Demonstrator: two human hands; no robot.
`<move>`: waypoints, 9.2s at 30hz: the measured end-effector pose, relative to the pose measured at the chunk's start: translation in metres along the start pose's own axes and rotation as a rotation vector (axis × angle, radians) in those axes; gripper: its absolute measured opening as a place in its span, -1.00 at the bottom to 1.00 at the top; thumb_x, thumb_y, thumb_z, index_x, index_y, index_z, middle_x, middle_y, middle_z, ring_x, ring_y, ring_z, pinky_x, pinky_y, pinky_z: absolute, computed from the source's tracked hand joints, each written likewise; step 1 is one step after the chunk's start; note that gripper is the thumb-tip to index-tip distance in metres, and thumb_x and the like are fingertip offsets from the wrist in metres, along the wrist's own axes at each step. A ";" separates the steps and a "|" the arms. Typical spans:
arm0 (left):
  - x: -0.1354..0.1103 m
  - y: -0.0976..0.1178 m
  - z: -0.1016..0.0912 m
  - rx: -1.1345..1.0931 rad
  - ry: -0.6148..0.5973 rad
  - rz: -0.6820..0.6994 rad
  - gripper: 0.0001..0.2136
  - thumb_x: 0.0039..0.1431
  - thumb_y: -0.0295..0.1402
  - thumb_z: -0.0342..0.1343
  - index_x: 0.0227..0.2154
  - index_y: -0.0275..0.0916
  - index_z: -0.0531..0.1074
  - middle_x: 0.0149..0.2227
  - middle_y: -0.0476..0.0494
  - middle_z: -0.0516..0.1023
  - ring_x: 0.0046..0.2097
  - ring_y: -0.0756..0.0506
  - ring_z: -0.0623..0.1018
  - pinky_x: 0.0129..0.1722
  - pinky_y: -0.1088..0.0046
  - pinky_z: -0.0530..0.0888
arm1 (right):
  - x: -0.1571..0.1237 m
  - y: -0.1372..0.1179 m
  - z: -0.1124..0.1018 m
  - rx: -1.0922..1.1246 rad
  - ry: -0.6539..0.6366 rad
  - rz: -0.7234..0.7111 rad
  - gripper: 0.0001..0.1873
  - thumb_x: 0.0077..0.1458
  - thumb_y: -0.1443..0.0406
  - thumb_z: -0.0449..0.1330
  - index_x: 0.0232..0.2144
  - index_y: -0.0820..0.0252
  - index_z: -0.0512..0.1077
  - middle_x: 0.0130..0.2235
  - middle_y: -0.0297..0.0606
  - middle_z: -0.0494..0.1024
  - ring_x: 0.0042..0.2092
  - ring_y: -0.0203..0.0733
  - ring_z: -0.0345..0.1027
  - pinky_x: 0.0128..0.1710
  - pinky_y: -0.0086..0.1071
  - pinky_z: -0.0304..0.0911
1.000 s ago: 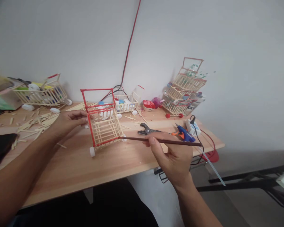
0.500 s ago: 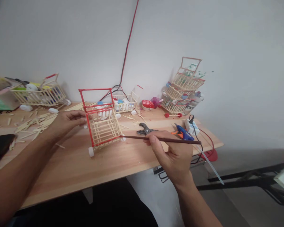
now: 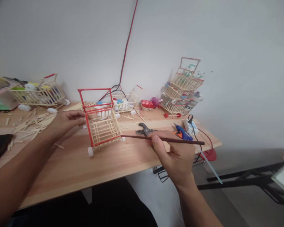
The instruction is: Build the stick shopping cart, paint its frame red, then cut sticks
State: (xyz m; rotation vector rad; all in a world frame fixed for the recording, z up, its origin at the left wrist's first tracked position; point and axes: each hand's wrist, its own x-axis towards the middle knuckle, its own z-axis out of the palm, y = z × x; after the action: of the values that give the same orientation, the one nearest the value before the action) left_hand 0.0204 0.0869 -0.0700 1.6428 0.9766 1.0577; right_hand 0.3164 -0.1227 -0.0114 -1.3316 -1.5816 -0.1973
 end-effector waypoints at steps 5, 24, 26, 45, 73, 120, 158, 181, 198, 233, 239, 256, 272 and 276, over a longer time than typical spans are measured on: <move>0.000 0.001 0.000 -0.005 0.008 0.005 -0.74 -0.20 -0.20 0.35 -0.44 -0.24 0.58 -0.48 -0.05 0.56 -0.49 0.01 0.41 -0.47 0.49 0.38 | 0.001 -0.006 0.003 0.042 -0.041 -0.059 -0.88 0.19 0.39 0.22 -0.32 0.14 0.56 -0.40 -0.34 0.65 -0.38 -0.25 0.54 -0.32 -0.39 0.44; -0.002 0.000 -0.001 -0.028 -0.007 -0.015 -0.80 -0.11 -0.31 0.33 -0.39 -0.29 0.57 -0.47 0.00 0.55 -0.45 0.02 0.41 -0.41 0.48 0.37 | -0.003 0.005 -0.009 0.056 -0.202 -0.156 -0.78 0.15 0.45 0.21 -0.17 0.13 0.53 -0.26 -0.24 0.65 -0.21 -0.18 0.54 -0.17 -0.33 0.44; -0.001 0.001 0.000 -0.028 -0.010 -0.015 -0.80 -0.10 -0.31 0.33 -0.39 -0.29 0.58 -0.47 0.01 0.55 -0.45 0.02 0.41 -0.41 0.49 0.37 | -0.004 0.008 -0.012 0.039 -0.202 -0.149 -0.79 0.16 0.44 0.21 -0.17 0.13 0.54 -0.26 -0.23 0.65 -0.20 -0.16 0.55 -0.17 -0.32 0.45; -0.002 0.006 0.001 -0.025 -0.010 -0.014 -0.79 -0.16 -0.30 0.33 -0.42 -0.29 0.58 -0.50 0.00 0.53 -0.49 0.03 0.38 -0.44 0.47 0.34 | -0.004 -0.012 -0.004 0.195 -0.339 -0.319 -0.67 0.08 0.52 0.20 -0.12 0.15 0.51 -0.25 -0.23 0.66 -0.19 -0.19 0.58 -0.17 -0.36 0.48; -0.001 0.005 0.001 0.009 -0.009 -0.004 -0.77 -0.19 -0.23 0.34 -0.45 -0.24 0.57 -0.50 -0.04 0.53 -0.49 0.00 0.41 -0.45 0.47 0.37 | -0.006 -0.017 0.012 0.310 -0.426 -0.417 -0.66 0.13 0.53 0.16 -0.06 0.22 0.49 -0.22 -0.14 0.62 -0.17 -0.19 0.54 -0.19 -0.30 0.50; 0.000 0.001 0.000 0.015 -0.021 0.055 -0.78 -0.14 -0.20 0.33 -0.46 -0.23 0.56 -0.38 -0.09 0.59 -0.45 -0.01 0.45 -0.45 0.47 0.42 | 0.044 0.020 0.039 0.041 -0.134 -0.244 -0.85 0.24 0.38 0.19 -0.18 0.12 0.54 -0.20 -0.24 0.66 -0.14 -0.19 0.55 -0.09 -0.31 0.45; -0.002 0.005 -0.001 0.031 -0.009 0.030 -0.81 -0.14 -0.23 0.34 -0.45 -0.21 0.59 -0.42 -0.06 0.61 -0.49 0.01 0.43 -0.46 0.49 0.42 | 0.034 0.003 -0.009 0.008 -0.321 -0.301 -0.82 0.21 0.42 0.17 -0.20 0.15 0.55 -0.31 -0.22 0.65 -0.27 -0.20 0.56 -0.26 -0.37 0.47; -0.002 0.012 0.001 -0.049 0.003 -0.014 -0.78 -0.23 -0.25 0.40 -0.48 -0.22 0.60 -0.38 -0.06 0.63 -0.40 -0.05 0.47 -0.41 0.48 0.43 | 0.106 0.152 0.028 -0.406 -0.044 0.157 -0.68 0.24 0.24 0.07 -0.26 0.30 0.59 -0.26 -0.06 0.69 -0.29 -0.06 0.55 -0.24 -0.31 0.35; -0.003 0.016 0.002 0.002 0.039 -0.030 -0.74 -0.30 -0.20 0.43 -0.52 -0.22 0.58 -0.40 -0.12 0.62 -0.41 -0.07 0.45 -0.43 0.46 0.42 | 0.126 0.195 0.060 -0.484 -0.139 0.242 -0.67 0.25 0.28 0.08 -0.18 0.34 0.61 -0.21 -0.04 0.69 -0.21 -0.08 0.54 -0.17 -0.36 0.28; -0.002 0.010 0.002 -0.036 0.027 -0.056 -0.77 -0.24 -0.23 0.35 -0.48 -0.24 0.57 -0.39 -0.05 0.59 -0.38 -0.02 0.45 -0.37 0.49 0.38 | 0.073 0.085 0.042 0.501 0.076 0.280 -0.74 0.18 0.10 0.23 -0.30 0.16 0.57 -0.38 -0.23 0.64 -0.32 -0.18 0.54 -0.38 -0.37 0.37; -0.001 0.004 -0.002 -0.016 -0.002 -0.045 -0.76 -0.19 -0.23 0.34 -0.44 -0.24 0.57 -0.40 -0.04 0.59 -0.42 -0.01 0.45 -0.39 0.48 0.38 | 0.068 0.054 0.058 0.411 -0.063 0.062 -0.83 0.26 0.21 0.19 -0.26 0.13 0.56 -0.28 -0.26 0.65 -0.26 -0.22 0.54 -0.22 -0.34 0.43; -0.002 0.007 -0.001 0.024 0.008 -0.032 -0.75 -0.20 -0.16 0.35 -0.45 -0.19 0.56 -0.46 -0.04 0.60 -0.49 -0.02 0.45 -0.47 0.49 0.42 | 0.062 0.044 0.058 0.140 -0.115 -0.261 -0.85 0.26 0.33 0.17 -0.21 0.09 0.55 -0.24 -0.24 0.68 -0.18 -0.16 0.55 -0.10 -0.22 0.45; -0.001 0.005 -0.001 0.033 0.002 -0.017 -0.78 -0.18 -0.18 0.34 -0.46 -0.18 0.56 -0.45 -0.02 0.58 -0.48 -0.01 0.44 -0.45 0.49 0.42 | 0.056 0.023 0.063 0.112 -0.059 -0.385 -0.82 0.22 0.42 0.20 -0.19 0.09 0.56 -0.26 -0.25 0.69 -0.20 -0.17 0.58 -0.18 -0.26 0.48; -0.001 0.005 -0.001 0.034 -0.002 -0.014 -0.79 -0.17 -0.19 0.33 -0.46 -0.18 0.57 -0.45 -0.03 0.59 -0.48 -0.01 0.43 -0.45 0.49 0.42 | 0.055 0.023 0.065 0.087 -0.042 -0.386 -0.83 0.22 0.41 0.20 -0.20 0.08 0.56 -0.27 -0.25 0.69 -0.22 -0.17 0.58 -0.21 -0.27 0.49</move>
State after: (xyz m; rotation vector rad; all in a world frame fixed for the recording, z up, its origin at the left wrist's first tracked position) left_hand 0.0195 0.0847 -0.0648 1.6625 1.0086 1.0350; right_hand 0.3044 -0.0355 -0.0105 -0.9601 -1.8517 -0.3343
